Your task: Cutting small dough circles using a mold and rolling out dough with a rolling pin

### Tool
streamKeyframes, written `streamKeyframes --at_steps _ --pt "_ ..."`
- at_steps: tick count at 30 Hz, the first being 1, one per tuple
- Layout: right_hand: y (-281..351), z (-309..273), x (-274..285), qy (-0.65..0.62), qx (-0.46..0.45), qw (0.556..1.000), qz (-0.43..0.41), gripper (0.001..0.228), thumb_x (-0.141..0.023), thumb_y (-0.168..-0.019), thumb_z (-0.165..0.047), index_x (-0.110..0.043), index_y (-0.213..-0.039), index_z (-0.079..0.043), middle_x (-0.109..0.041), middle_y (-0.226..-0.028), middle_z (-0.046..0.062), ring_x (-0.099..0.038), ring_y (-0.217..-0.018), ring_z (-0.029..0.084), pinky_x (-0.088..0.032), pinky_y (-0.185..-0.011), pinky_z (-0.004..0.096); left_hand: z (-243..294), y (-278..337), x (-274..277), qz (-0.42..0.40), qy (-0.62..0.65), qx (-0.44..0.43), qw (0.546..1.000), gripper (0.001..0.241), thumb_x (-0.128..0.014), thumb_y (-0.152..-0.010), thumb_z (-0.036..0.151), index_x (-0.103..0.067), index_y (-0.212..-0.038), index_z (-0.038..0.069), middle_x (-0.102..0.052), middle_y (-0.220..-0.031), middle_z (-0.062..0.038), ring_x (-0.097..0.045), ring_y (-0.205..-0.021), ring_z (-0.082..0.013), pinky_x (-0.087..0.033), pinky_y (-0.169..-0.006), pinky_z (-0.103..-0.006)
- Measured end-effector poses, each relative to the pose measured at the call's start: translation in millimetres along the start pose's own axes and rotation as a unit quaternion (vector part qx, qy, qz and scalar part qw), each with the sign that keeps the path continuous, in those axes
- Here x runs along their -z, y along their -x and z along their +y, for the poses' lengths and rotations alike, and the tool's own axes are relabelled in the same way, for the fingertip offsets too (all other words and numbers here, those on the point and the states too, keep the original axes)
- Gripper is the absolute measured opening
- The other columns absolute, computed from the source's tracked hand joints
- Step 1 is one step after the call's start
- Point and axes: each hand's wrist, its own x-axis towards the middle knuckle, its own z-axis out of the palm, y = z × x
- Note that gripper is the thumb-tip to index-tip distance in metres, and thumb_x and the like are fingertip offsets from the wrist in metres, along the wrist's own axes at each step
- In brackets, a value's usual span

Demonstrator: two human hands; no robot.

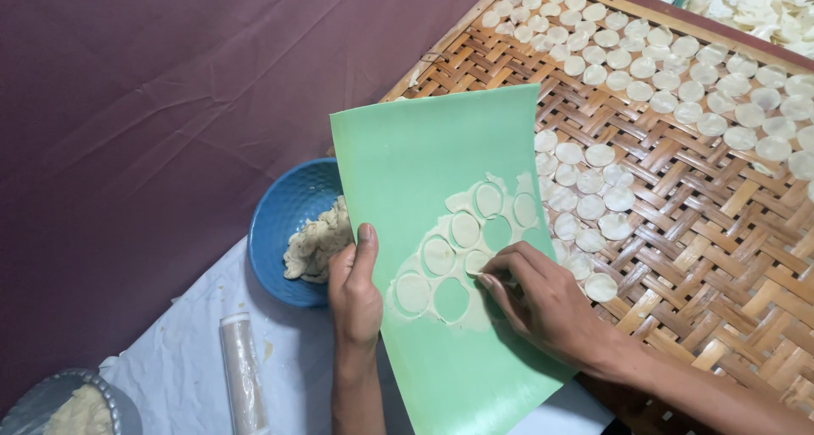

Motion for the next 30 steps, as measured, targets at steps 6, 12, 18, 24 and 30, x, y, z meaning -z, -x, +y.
streamKeyframes --at_steps 6,12,18,24,30 --pt "3 -1 9 -0.139 -0.117 0.983 0.034 0.019 -0.064 -0.091 -0.008 -0.063 -0.11 -0.002 -0.08 -0.077 0.006 -0.07 -0.052 0.009 -0.052 -0.038 0.02 -2 -1 4 0.006 0.0 0.022 1.0 0.047 -0.049 -0.108 0.033 -0.05 -0.069 0.007 -0.045 -0.07 0.004 -0.035 -0.067 -0.0062 -0.028 -0.059 -0.0251" --pt "19 16 8 -0.323 -0.23 0.91 0.121 0.014 -0.058 -0.1 -0.008 -0.062 -0.109 0.001 -0.072 -0.077 0.009 -0.07 -0.071 0.015 -0.06 -0.066 0.032 -18 -10 5 0.039 0.05 -0.01 0.998 0.052 -0.061 -0.105 0.032 -0.063 -0.061 0.004 -0.051 -0.052 -0.001 -0.043 -0.048 -0.0068 -0.047 -0.059 -0.0212" --pt "26 30 21 -0.368 -0.28 0.872 0.16 0.015 -0.053 -0.104 -0.009 -0.058 -0.113 0.002 -0.072 -0.078 0.014 -0.066 -0.072 0.017 -0.06 -0.07 0.037 -12 -8 4 0.036 0.045 -0.014 0.998 0.053 -0.061 -0.105 0.032 -0.065 -0.062 0.002 -0.051 -0.05 -0.003 -0.042 -0.047 -0.0075 -0.046 -0.056 -0.0212" --pt "55 90 67 -0.129 -0.386 0.913 0.027 0.019 -0.06 -0.099 -0.019 -0.066 -0.111 -0.006 -0.068 -0.075 0.009 -0.056 -0.056 0.016 -0.041 -0.043 0.027 -1 -3 14 0.017 -0.005 0.011 1.0 0.048 -0.049 -0.109 0.029 -0.059 -0.071 0.001 -0.054 -0.072 0.002 -0.042 -0.068 -0.0065 -0.032 -0.061 -0.0235" --pt "69 101 82 -0.033 -0.477 0.878 -0.035 0.024 -0.061 -0.098 -0.021 -0.067 -0.115 -0.004 -0.078 -0.099 0.013 -0.074 -0.081 0.023 -0.063 -0.069 0.035 7 -4 12 0.014 -0.01 0.034 0.999 0.046 -0.046 -0.108 0.031 -0.068 -0.091 -0.006 -0.064 -0.088 -0.005 -0.051 -0.08 -0.0094 -0.039 -0.074 -0.0234"
